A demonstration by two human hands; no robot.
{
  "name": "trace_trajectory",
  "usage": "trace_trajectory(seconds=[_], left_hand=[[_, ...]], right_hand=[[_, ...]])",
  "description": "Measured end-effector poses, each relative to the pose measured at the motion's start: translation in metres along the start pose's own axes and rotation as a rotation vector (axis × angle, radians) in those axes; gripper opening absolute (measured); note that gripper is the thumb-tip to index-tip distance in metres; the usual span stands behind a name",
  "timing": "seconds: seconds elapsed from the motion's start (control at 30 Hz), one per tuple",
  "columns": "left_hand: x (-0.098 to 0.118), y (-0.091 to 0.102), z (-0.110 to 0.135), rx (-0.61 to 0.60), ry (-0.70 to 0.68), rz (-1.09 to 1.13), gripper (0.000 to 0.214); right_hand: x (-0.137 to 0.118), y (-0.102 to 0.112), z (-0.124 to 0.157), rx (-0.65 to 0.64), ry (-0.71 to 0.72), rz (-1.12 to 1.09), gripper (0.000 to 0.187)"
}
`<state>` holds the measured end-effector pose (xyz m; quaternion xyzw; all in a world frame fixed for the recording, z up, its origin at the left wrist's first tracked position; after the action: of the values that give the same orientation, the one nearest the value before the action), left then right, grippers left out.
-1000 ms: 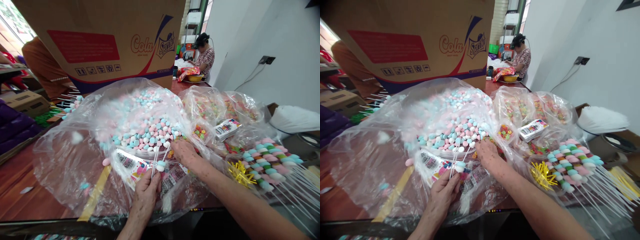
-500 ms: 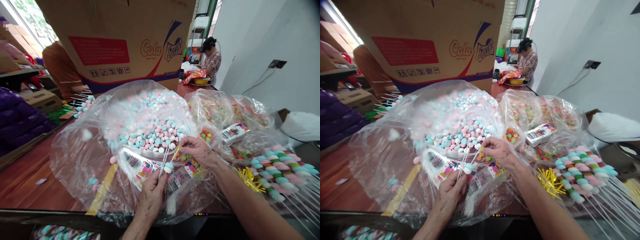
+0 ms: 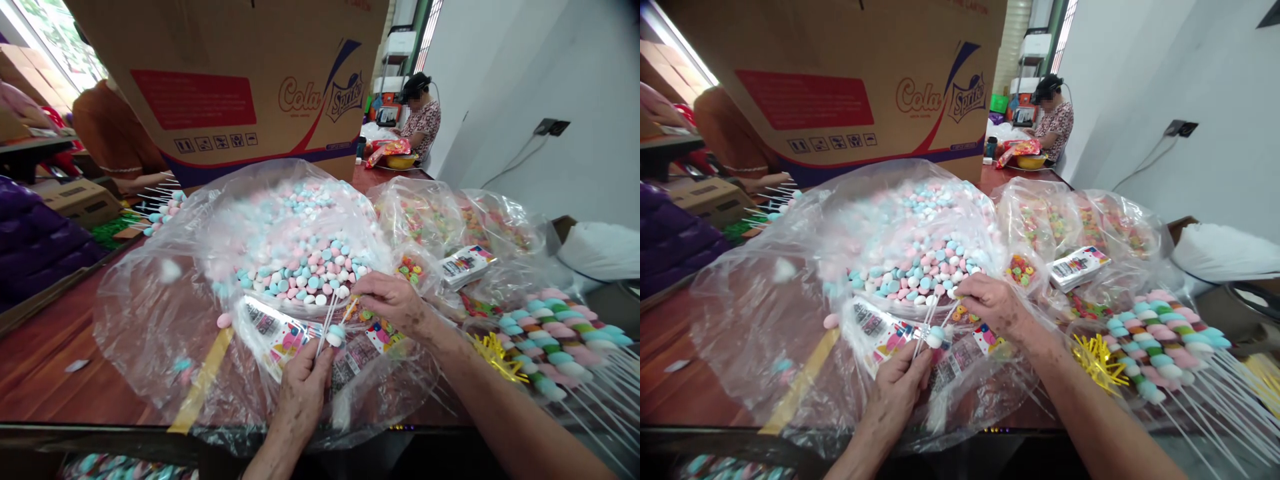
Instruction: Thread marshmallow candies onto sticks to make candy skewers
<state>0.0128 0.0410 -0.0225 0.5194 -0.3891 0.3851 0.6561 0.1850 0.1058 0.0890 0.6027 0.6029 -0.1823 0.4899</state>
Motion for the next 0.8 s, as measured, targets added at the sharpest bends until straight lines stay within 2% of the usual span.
trace_trajectory(seconds=[0.1,0.27,0.33,0.47,0.67,0.73,0.8], left_hand=[[0.0,0.0,-0.001,0.0,-0.016,0.013,0.035],[-0.001,-0.003,-0.002,-0.027,-0.027,0.052,0.035],[0.0,-0.003,-0.001,-0.027,-0.021,0.053,0.036],[0.003,-0.001,-0.001,-0.009,-0.019,0.044,0.037],[0.004,0.0,-0.001,0.006,-0.018,0.039,0.035],[0.004,-0.001,-0.002,0.0,-0.027,0.038,0.035],[0.004,-0.001,-0.002,-0.004,-0.029,0.036,0.034]], right_hand=[[0.01,0.0,0.002,0.041,-0.075,-0.102,0.014],[0.046,-0.003,0.012,0.168,-0.358,-0.454,0.013],[0.049,-0.003,0.014,0.194,-0.378,-0.499,0.013],[0.039,-0.001,0.009,0.169,-0.276,-0.424,0.009],[0.003,-0.007,0.003,-0.016,0.051,-0.114,0.014],[0.0,-0.004,0.003,-0.014,0.09,-0.087,0.013],[0.005,0.001,0.002,0.036,0.069,-0.099,0.013]])
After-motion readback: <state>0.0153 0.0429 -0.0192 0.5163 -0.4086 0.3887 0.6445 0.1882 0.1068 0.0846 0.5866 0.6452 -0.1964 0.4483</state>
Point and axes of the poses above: each hand's wrist, its own z-axis away from the middle knuckle, its own y-axis out of the back of the hand, x = y × z, the point moved 9 cm from there along -z, towards the middle knuckle, and after that the axes turned 14 degrees about -z, right-handed, at the moved point
